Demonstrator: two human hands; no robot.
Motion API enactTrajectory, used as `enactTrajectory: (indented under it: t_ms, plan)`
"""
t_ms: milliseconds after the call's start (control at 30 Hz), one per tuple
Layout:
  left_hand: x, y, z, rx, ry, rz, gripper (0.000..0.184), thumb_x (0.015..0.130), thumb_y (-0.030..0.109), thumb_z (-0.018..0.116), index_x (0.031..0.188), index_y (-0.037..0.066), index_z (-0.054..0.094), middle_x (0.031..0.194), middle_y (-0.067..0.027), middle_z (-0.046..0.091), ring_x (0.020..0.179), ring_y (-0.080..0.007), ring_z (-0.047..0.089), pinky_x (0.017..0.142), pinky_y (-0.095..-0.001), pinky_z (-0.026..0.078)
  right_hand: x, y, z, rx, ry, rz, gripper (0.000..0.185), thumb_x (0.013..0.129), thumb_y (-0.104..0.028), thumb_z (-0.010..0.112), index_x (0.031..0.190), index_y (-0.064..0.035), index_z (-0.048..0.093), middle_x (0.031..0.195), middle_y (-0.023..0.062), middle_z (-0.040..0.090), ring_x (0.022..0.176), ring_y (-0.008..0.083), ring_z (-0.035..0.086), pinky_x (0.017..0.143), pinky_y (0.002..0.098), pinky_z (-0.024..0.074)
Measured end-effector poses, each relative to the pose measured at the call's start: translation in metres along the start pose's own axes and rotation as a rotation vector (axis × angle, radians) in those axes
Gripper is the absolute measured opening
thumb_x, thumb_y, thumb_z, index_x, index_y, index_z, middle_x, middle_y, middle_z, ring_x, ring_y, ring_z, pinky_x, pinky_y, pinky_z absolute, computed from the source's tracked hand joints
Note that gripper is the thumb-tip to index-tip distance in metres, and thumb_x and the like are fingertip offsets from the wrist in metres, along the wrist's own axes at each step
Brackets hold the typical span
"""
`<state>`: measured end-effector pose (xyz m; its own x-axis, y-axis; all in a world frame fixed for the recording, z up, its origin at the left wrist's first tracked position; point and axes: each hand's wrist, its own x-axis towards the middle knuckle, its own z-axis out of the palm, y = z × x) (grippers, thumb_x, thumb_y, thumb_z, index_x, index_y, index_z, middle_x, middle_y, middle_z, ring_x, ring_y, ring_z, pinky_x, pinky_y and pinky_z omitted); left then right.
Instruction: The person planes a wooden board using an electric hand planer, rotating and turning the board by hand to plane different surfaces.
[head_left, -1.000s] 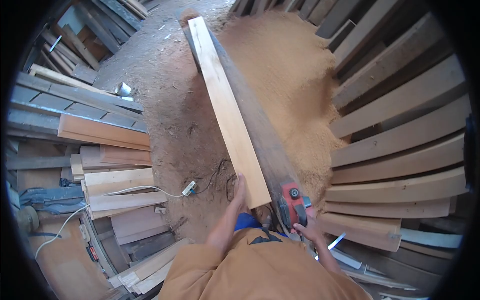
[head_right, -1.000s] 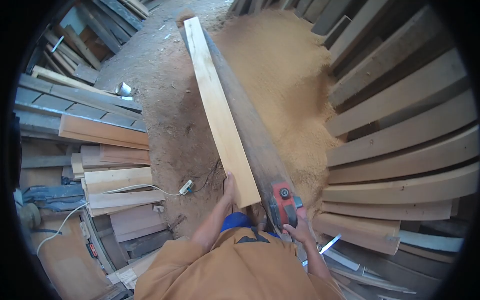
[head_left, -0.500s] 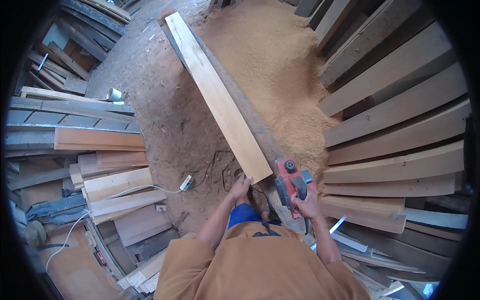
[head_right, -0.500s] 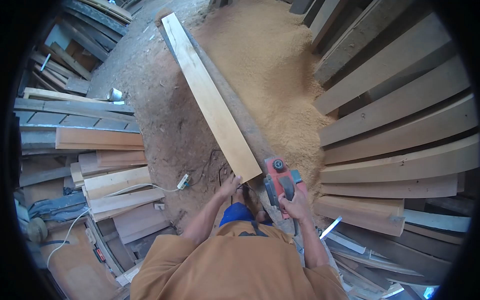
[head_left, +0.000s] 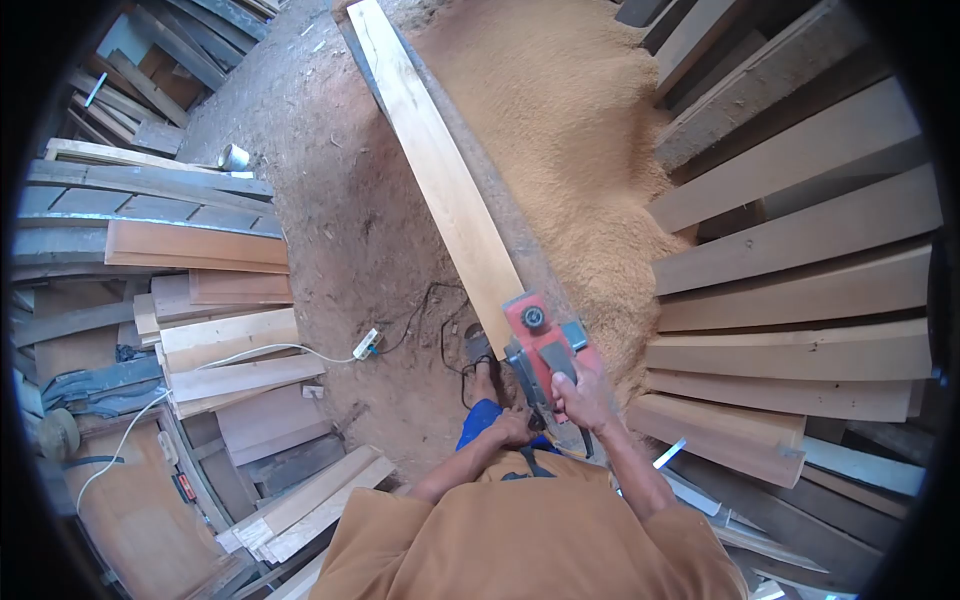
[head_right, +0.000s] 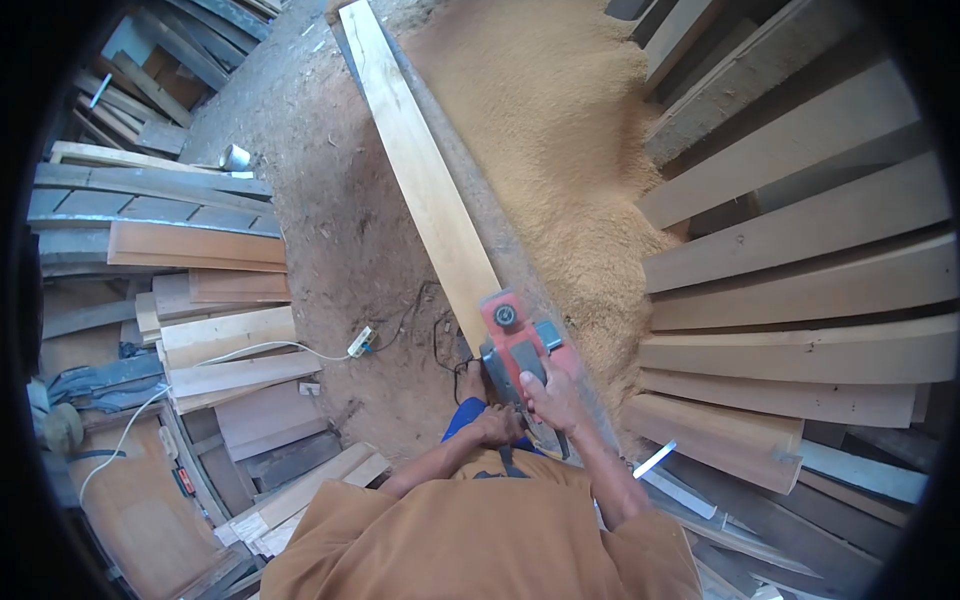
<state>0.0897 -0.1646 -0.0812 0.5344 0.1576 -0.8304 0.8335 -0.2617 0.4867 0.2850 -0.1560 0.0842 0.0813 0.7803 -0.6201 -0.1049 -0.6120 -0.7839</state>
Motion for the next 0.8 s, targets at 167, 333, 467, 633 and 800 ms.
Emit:
enactTrajectory:
  t_ms: [167, 333, 467, 633, 800]
  plan:
    - [0.039, -0.022, 0.063, 0.107, -0.095, 0.096, 0.078, 0.086, 0.027, 0.068, 0.155, 0.008, 0.038, 0.158, -0.0231, 0.041, 0.146, -0.0441, 0.037, 0.121, -0.0506, 0.032, 0.028, 0.053, 0.009, -0.13, 0.063, -0.227, 0.061, 0.097, -0.054, 0.06, 0.123, 0.0016, 0.058, 0.078, 0.0074, 0.059, 0.068, 0.0172, 0.059, 0.06, 0.0317, 0.0494]
    - [0.03, -0.015, 0.051, 0.015, -0.17, 0.066, 0.072, 0.084, 0.029, 0.071, 0.15, 0.015, 0.046, 0.155, -0.0205, 0.044, 0.144, -0.044, 0.038, 0.119, -0.0491, 0.034, 0.071, -0.007, 0.023, -0.237, 0.118, -0.237, 0.071, 0.094, -0.059, 0.059, 0.118, 0.0075, 0.061, 0.096, 0.0306, 0.069, 0.096, 0.0465, 0.069, 0.084, 0.0479, 0.0523]
    - [0.036, -0.049, 0.03, -0.103, -0.25, 0.32, 0.053, 0.08, 0.035, 0.072, 0.126, 0.014, 0.059, 0.134, -0.0198, 0.062, 0.129, -0.0362, 0.055, 0.107, -0.0506, 0.043, 0.127, -0.041, 0.036, -0.303, 0.154, -0.275, 0.074, 0.094, -0.061, 0.058, 0.116, 0.0093, 0.061, 0.095, 0.0335, 0.068, 0.097, 0.0489, 0.069, 0.084, 0.0498, 0.0524]
    - [0.003, -0.082, -0.023, -0.5, 0.099, 0.135, 0.03, 0.083, 0.031, 0.071, 0.098, 0.01, 0.055, 0.094, -0.0144, 0.066, 0.09, -0.0314, 0.064, 0.081, -0.0419, 0.052, 0.196, -0.095, 0.052, -0.277, 0.175, -0.371, 0.073, 0.095, -0.06, 0.057, 0.111, 0.0104, 0.063, 0.093, 0.0335, 0.069, 0.096, 0.0494, 0.069, 0.082, 0.0496, 0.0533]
    - [-0.001, -0.138, -0.061, -0.732, 0.766, -0.138, 0.022, 0.086, 0.019, 0.071, 0.093, 0.007, 0.055, 0.082, -0.0124, 0.061, 0.078, -0.0252, 0.06, 0.075, -0.0394, 0.051, 0.27, -0.151, 0.065, -0.309, 0.181, -0.434, 0.07, 0.098, -0.058, 0.055, 0.106, 0.0106, 0.065, 0.091, 0.0319, 0.07, 0.093, 0.0465, 0.071, 0.082, 0.0483, 0.0541]
